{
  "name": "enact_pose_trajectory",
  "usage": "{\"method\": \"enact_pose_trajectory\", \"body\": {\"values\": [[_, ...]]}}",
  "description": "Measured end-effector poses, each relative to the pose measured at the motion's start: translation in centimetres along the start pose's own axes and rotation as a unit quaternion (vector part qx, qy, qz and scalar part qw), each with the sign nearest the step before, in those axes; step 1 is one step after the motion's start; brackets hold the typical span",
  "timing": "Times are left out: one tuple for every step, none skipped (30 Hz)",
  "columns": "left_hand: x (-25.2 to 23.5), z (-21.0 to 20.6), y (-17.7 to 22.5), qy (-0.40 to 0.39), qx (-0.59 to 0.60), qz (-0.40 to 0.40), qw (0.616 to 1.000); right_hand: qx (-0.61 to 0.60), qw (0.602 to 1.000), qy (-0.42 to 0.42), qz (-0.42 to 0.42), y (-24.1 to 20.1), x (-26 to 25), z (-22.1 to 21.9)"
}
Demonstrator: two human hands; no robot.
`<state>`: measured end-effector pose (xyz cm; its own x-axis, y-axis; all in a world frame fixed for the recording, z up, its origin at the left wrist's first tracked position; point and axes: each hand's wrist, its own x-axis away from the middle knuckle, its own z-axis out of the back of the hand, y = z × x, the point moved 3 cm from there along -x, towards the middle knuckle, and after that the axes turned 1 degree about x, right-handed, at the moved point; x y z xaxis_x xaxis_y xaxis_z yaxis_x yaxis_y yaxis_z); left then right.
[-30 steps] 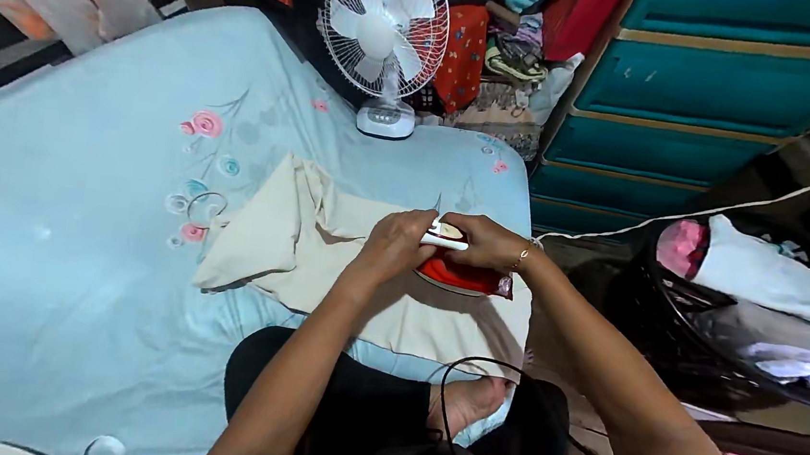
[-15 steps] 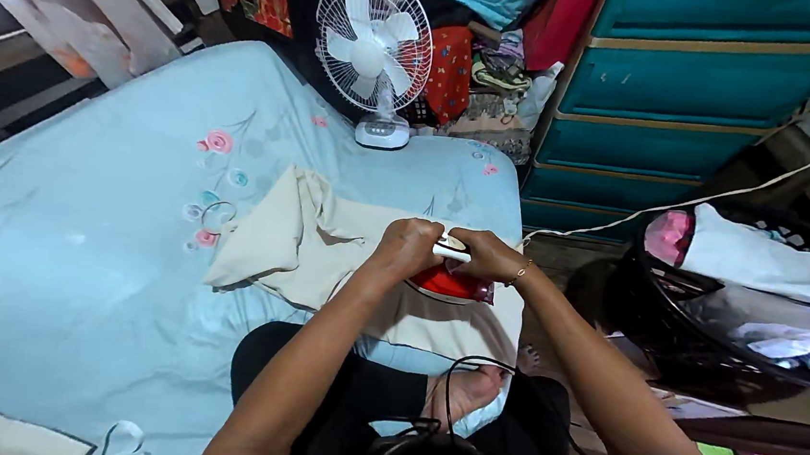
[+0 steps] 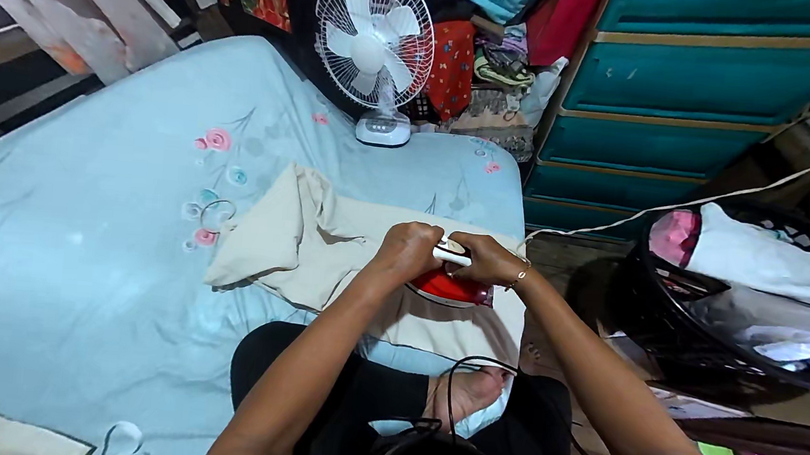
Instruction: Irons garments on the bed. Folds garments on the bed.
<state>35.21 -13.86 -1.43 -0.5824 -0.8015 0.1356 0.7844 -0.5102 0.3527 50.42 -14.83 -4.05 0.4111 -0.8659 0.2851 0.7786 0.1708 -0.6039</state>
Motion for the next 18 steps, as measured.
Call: {"method": "enact_pose_trajectory", "body": {"values": [[0.0, 0.0, -0.1, -0.003, 0.005, 0.000, 1.000, -0.007, 1.000, -0.007, 0.007, 0.0, 0.0, 0.0], [0.0, 0.1, -0.2, -0.008, 0.012, 0.002, 1.000, -0.010, 1.000, -0.010, 0.009, 0.0, 0.0, 0.1], [0.0, 0.1, -0.3, -0.011, 0.014, 0.002, 1.000, -0.010, 1.000, -0.005, 0.007, 0.1, 0.0, 0.0], [-0.1, 0.1, -0.4, -0.011, 0.013, 0.003, 1.000, -0.005, 1.000, 0.007, 0.000, 0.1, -0.2, 0.0], [-0.2, 0.1, -0.6, -0.008, 0.012, 0.005, 1.000, 0.003, 1.000, 0.017, -0.009, 0.1, -0.4, -0.1], [-0.3, 0.1, -0.7, -0.008, 0.010, 0.007, 1.000, 0.011, 1.000, 0.021, -0.018, 0.0, -0.6, -0.2], [-0.4, 0.0, -0.8, -0.010, 0.008, 0.009, 1.000, 0.017, 0.999, 0.022, -0.024, 0.0, -0.9, -0.3], [-0.5, 0.0, -0.9, -0.013, 0.008, 0.011, 1.000, 0.019, 0.999, 0.021, -0.026, 0.0, -1.1, -0.3], [-0.6, -0.1, -1.0, -0.014, 0.009, 0.012, 1.000, 0.018, 0.999, 0.019, -0.027, 0.1, -1.3, -0.4], [-0.7, -0.2, -1.1, -0.016, 0.012, 0.013, 1.000, 0.013, 0.999, 0.015, -0.025, 0.2, -1.4, -0.4], [-0.8, -0.2, -1.2, -0.020, 0.016, 0.014, 1.000, 0.008, 1.000, 0.010, -0.022, 0.3, -1.5, -0.4], [-0.8, -0.3, -1.3, -0.024, 0.020, 0.014, 0.999, 0.002, 1.000, 0.002, -0.019, 0.5, -1.5, -0.5], [-0.8, -0.5, -1.4, -0.028, 0.022, 0.013, 0.999, -0.008, 1.000, -0.006, -0.016, 0.6, -1.6, -0.6], [-0.9, -0.5, -1.6, -0.032, 0.025, 0.012, 0.999, -0.023, 1.000, -0.014, -0.011, 0.9, -1.6, -0.6], [-1.1, -0.6, -1.7, -0.034, 0.029, 0.011, 0.999, -0.050, 0.999, -0.020, -0.005, 1.3, -1.7, -0.6], [-1.3, -0.6, -1.9, -0.033, 0.034, 0.008, 0.999, -0.091, 0.996, -0.024, 0.002, 1.7, -1.8, -0.5], [-1.5, -0.7, -2.3, -0.028, 0.043, 0.005, 0.999, -0.134, 0.991, -0.029, 0.004, 2.0, -2.0, -0.3], [-1.8, -0.8, -2.7, -0.020, 0.058, 0.004, 0.998, -0.171, 0.985, -0.034, 0.002, 2.1, -2.2, 0.0]]}}
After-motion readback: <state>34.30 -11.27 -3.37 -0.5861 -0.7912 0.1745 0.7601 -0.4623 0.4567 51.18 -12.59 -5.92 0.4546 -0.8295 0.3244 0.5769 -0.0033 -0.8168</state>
